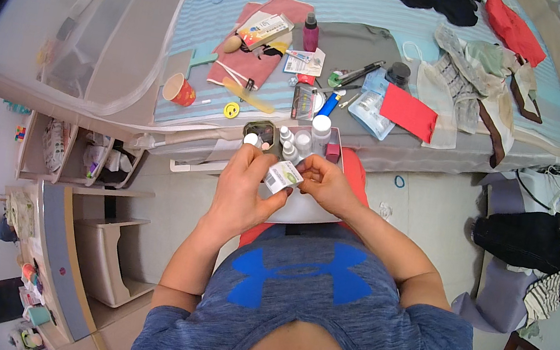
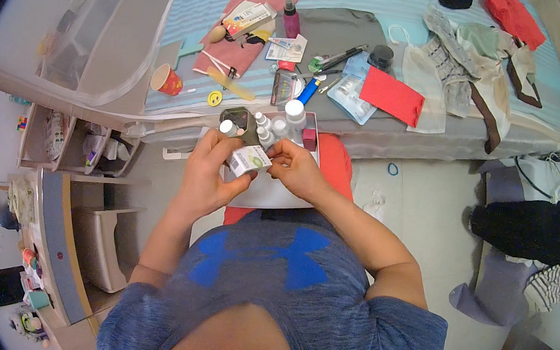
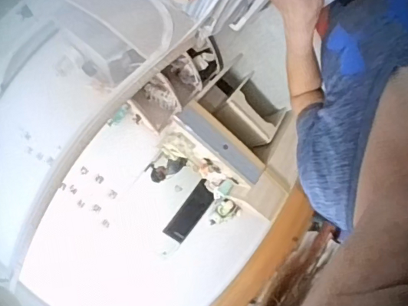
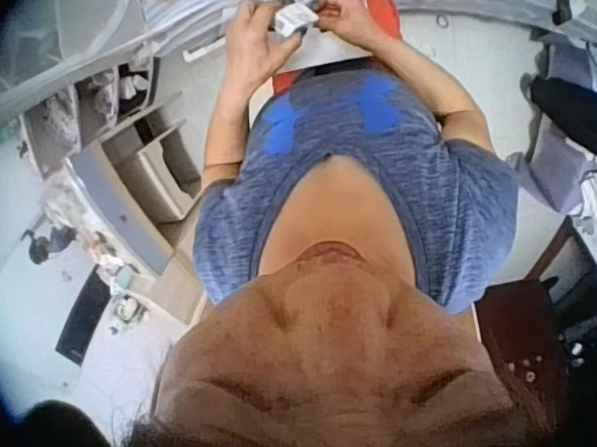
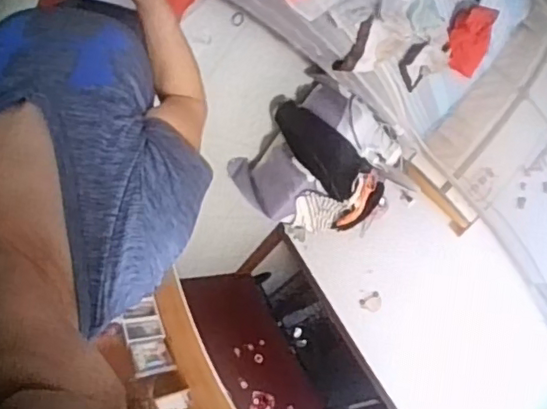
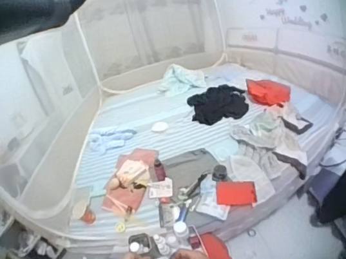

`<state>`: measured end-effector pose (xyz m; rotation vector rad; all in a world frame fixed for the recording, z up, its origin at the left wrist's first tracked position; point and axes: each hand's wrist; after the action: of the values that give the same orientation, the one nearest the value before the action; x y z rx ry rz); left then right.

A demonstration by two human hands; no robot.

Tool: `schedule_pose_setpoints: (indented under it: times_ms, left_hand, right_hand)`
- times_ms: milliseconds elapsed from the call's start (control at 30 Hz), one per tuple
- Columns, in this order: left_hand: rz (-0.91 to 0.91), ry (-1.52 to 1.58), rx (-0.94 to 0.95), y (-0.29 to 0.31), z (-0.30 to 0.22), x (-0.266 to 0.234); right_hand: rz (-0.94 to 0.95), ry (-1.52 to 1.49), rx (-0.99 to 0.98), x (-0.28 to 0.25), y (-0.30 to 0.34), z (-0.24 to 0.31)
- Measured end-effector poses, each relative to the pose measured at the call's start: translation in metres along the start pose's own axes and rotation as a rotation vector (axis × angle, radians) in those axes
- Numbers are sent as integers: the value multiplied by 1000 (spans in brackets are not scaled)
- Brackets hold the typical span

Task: The person picks up and places various makeup products, bottles, and a tube into a white box while sitting in a bedroom.

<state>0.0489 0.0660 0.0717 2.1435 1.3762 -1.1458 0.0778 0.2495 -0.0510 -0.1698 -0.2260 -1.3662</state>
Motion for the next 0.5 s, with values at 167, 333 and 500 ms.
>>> schedule_pose_setpoints:
  times_ms: [167,333,500]
  left_hand:
    - [-21,50,60,0,2,2]
    - [96,295,-130,-2,-2,2]
    - [97,343,-155,-1,2,6]
  right_hand:
    - [-4,-187,73,3,1,6]
    - [-49,-187,-22,1,6,-2]
    - [31,-574,75,-2,8,8]
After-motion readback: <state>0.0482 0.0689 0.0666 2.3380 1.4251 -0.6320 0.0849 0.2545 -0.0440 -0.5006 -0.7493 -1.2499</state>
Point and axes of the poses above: each hand's wrist, its own y-axis away from the middle knuckle, its own x-axis out of the palm, z = x × y, and after that the axes turned 9 degrees about -x, right-handed
